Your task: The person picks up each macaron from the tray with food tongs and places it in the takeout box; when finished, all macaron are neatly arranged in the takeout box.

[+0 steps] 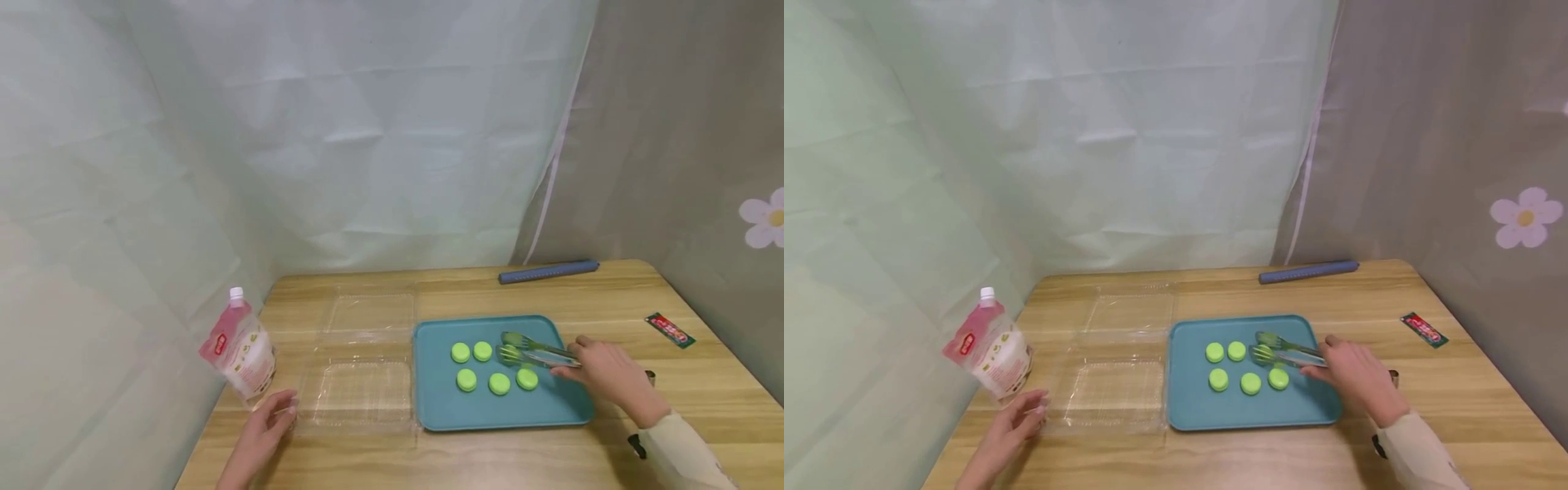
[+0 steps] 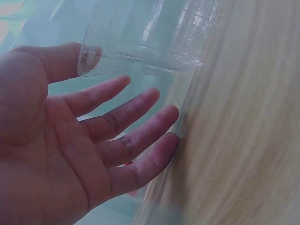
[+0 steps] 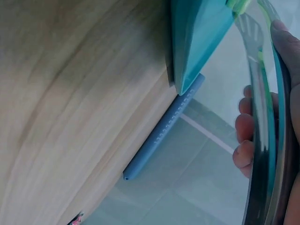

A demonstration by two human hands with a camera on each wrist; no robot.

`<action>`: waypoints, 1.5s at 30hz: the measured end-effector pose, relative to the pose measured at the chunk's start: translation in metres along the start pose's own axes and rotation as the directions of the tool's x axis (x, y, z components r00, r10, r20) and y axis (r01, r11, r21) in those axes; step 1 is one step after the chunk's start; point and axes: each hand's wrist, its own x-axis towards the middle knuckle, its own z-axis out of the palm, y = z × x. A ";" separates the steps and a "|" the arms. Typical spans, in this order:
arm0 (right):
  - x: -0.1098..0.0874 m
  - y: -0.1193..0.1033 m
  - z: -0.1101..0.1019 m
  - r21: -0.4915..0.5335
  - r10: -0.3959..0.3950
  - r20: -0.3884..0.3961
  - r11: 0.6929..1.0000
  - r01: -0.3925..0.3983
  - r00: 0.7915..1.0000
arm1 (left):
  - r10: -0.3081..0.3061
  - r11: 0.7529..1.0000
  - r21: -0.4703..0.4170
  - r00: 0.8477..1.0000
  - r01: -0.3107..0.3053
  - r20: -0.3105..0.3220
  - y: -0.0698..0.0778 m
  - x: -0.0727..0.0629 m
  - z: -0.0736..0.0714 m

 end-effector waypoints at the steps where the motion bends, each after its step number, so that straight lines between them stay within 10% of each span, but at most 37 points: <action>1: 0.001 0.000 -0.002 -0.002 -0.005 -0.005 1.000 0.005 1.000 | -0.002 1.000 -0.003 1.000 0.002 0.005 0.001 0.000 0.000; 14: 0.009 0.007 -0.020 -0.033 -0.098 -0.098 0.995 0.095 0.990 | 0.027 0.999 -0.029 1.000 -0.027 -0.004 0.006 0.003 0.003; 25: 0.018 0.003 -0.027 -0.053 -0.104 -0.109 0.994 0.099 0.989 | -0.034 0.964 -0.265 0.999 0.032 -0.003 0.006 0.002 0.006; 45: 0.049 -0.028 -0.025 -0.073 -0.191 -0.236 0.981 0.178 0.953 | -0.156 0.921 -0.366 0.987 0.130 -0.042 0.010 0.000 0.009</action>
